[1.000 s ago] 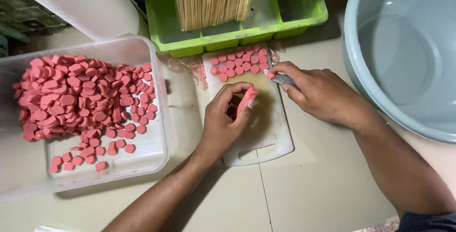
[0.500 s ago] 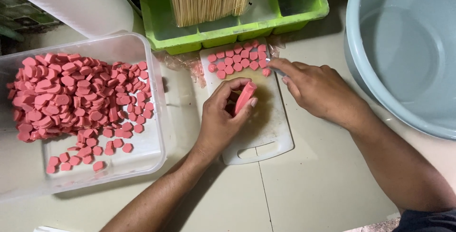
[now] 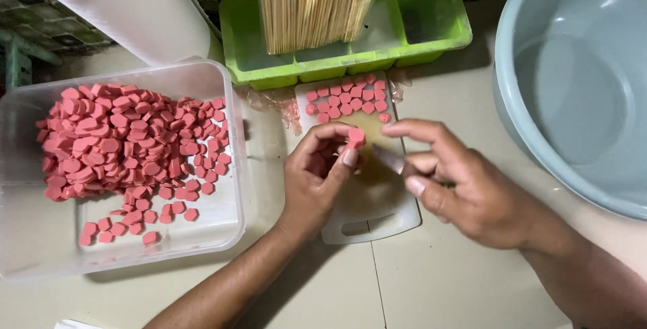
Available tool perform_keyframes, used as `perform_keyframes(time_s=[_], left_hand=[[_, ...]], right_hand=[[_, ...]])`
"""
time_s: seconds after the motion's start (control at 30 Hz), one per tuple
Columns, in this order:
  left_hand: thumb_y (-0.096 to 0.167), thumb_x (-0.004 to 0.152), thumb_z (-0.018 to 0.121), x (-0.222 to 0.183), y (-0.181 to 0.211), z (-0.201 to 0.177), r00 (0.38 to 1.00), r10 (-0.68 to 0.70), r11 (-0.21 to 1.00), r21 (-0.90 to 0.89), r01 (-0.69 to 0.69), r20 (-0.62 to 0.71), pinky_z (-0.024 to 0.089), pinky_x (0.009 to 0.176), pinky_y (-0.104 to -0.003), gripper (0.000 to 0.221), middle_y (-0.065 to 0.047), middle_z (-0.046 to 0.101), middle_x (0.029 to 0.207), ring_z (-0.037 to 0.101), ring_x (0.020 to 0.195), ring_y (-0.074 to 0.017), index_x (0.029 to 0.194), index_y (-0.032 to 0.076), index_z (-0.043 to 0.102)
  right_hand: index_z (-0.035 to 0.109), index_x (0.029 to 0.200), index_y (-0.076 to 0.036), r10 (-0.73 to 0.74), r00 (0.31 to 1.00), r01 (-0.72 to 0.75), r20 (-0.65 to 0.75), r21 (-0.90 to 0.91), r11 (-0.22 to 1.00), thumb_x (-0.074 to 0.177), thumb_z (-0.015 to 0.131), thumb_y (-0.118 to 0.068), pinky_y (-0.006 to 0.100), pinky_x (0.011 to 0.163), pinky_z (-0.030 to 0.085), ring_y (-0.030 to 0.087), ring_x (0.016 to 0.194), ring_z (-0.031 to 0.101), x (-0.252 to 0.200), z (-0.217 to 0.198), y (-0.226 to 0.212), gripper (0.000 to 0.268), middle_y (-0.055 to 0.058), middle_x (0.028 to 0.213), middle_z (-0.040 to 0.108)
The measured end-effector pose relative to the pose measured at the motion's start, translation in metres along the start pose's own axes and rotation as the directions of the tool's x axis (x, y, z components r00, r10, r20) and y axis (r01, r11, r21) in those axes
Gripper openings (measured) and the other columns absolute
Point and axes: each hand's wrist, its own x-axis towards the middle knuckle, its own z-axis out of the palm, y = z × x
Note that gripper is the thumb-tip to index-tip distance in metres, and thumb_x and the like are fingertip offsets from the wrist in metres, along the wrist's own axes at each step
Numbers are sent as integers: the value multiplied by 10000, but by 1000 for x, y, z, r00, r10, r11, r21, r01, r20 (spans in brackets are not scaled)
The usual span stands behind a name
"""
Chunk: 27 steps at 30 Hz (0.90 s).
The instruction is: Slicing long pink sausages into small thin pieces using a knife on a small cutting board
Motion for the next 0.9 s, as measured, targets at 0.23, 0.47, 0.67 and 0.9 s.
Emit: perform_keyframes(time_s=[0.23,0.47,0.67,0.9], left_hand=[[214,975,689,-5,-20,-4,999,7,999,33,-8,38,573,886,-265,275,-74,695,1122,670,999,-152,1173,27,655],[175,973,692,-5,-28,-6,998,-39,999,24,38,53,576,911,-250,238,-63,724,1100,685,1007,-138,1163,33,681],[162,969,683,-6,-29,-7,998,-28,999,35,26,59,569,873,-240,236,-52,717,1090,670,974,-124,1170,38,679],[93,936,662,-5,-25,-7,997,3,996,92,-11,79,572,926,-260,225,-60,728,1099,690,1031,-157,1155,47,685]], right_hand=[[353,1565,-219,62,998,-62,-1,-6,998,971,515,-193,277,609,399,155,573,414,1,12,-8,616,12,646,490],[376,1558,-239,171,985,-170,-4,-113,979,957,530,-204,296,606,396,180,563,422,10,12,-5,621,11,622,547],[395,1549,-252,199,980,-195,12,-156,968,957,528,-214,305,580,389,183,540,407,14,11,-7,607,7,602,540],[425,1509,-260,239,970,-228,38,-192,955,960,521,-230,316,574,381,181,529,401,16,8,-6,559,2,593,539]])
